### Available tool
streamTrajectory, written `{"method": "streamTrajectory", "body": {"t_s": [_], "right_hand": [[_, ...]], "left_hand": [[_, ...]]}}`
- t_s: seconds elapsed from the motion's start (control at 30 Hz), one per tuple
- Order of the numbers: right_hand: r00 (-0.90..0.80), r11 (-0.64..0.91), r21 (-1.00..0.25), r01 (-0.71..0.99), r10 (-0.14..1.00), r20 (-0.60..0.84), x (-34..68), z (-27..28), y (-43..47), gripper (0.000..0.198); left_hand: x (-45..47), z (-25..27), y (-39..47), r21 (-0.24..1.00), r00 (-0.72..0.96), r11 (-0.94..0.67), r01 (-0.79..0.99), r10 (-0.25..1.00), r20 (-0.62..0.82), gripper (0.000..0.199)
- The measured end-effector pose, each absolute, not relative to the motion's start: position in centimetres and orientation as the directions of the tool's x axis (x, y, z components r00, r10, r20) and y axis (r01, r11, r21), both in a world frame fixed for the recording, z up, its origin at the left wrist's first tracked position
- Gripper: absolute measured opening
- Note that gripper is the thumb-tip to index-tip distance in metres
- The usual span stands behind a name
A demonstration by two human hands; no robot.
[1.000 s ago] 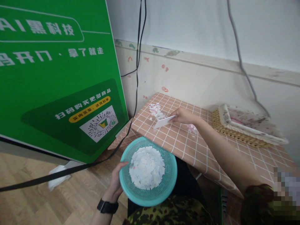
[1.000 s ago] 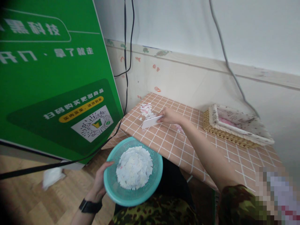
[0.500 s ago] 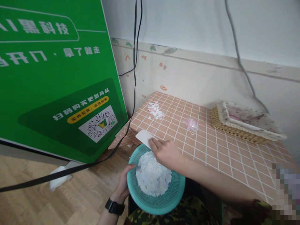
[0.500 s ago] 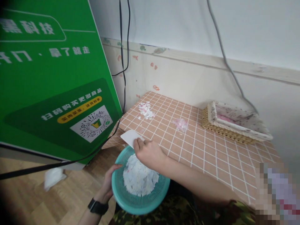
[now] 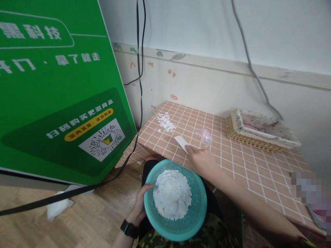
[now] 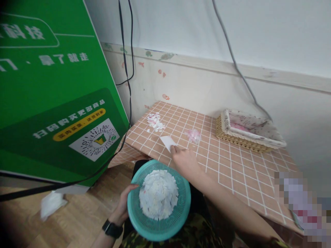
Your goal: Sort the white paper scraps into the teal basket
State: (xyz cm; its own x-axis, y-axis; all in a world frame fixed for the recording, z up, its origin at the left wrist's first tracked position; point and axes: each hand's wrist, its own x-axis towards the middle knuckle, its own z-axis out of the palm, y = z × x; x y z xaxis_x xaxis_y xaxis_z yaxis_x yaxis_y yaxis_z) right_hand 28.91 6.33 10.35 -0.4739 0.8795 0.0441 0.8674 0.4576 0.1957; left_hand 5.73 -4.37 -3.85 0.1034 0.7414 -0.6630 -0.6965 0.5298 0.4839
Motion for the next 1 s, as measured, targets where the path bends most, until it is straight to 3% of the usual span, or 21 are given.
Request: {"method": "streamTrajectory", "body": {"t_s": [0.13, 0.23, 0.33, 0.43, 0.63, 0.83, 1.0], "right_hand": [[-0.256, 0.230, 0.175, 0.957, 0.956, 0.144, 32.8, 10.9, 7.9, 0.030], [-0.140, 0.132, 0.049, 0.990, 0.958, 0.252, 33.8, 12.3, 8.8, 0.028], [-0.156, 0.200, -0.138, 0.970, 0.948, 0.277, 32.2, 13.7, 9.7, 0.026], [-0.329, 0.379, -0.272, 0.884, 0.920, 0.213, 28.8, 14.1, 11.2, 0.024], [-0.411, 0.447, -0.258, 0.857, 0.893, 0.183, 23.3, 12.4, 14.7, 0.023], [-0.470, 0.491, -0.233, 0.840, 0.871, 0.144, 22.4, 12.1, 15.3, 0.022], [-0.460, 0.482, -0.232, 0.845, 0.876, 0.144, 22.9, 12.7, 15.0, 0.021]], "left_hand": [[5.7, -3.8, -4.1, 0.492, 0.097, 0.537, -0.685, 0.736, -0.670, 0.014], [5.7, -4.0, -3.8, 0.500, 0.078, 0.523, -0.690, 0.741, -0.667, 0.013], [5.7, -4.3, -3.6, 0.513, 0.057, 0.501, -0.697, 0.752, -0.657, 0.013], [5.7, -4.5, -3.8, 0.504, 0.053, 0.492, -0.710, 0.751, -0.658, 0.013], [5.1, -3.5, -4.9, 0.467, 0.077, 0.483, -0.741, 0.752, -0.655, 0.016], [2.1, -1.7, -4.5, 0.533, -0.142, 0.363, -0.764, 0.711, -0.688, 0.008], [0.1, -0.9, -3.7, 0.555, -0.207, 0.317, -0.769, 0.699, -0.685, 0.012]]}}
